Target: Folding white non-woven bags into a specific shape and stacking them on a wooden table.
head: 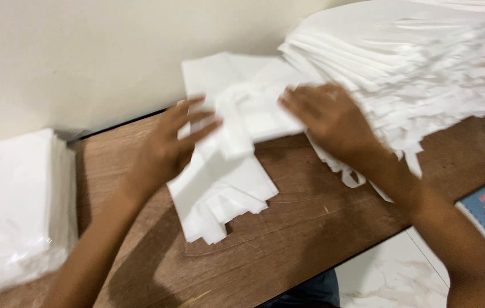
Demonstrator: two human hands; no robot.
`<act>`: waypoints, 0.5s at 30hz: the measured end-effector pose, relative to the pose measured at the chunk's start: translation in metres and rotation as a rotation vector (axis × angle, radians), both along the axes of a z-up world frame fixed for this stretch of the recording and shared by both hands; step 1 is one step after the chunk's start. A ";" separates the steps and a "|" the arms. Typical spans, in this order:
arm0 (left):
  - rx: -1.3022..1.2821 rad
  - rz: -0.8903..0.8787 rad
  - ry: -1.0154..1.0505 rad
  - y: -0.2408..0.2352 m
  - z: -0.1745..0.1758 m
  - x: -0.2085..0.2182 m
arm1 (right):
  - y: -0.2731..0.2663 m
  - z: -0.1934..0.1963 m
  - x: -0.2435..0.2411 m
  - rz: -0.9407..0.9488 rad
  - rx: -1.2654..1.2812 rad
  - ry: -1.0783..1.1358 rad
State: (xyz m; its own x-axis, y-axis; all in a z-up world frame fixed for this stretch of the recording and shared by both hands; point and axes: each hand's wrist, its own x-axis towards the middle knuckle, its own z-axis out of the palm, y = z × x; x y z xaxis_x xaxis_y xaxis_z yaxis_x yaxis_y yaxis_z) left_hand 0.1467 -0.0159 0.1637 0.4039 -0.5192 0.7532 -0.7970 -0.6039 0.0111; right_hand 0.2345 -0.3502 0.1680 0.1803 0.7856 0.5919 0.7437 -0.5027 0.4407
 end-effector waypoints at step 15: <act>-0.215 0.120 0.732 0.031 -0.153 -0.147 | 0.063 -0.175 -0.050 0.324 -0.132 0.672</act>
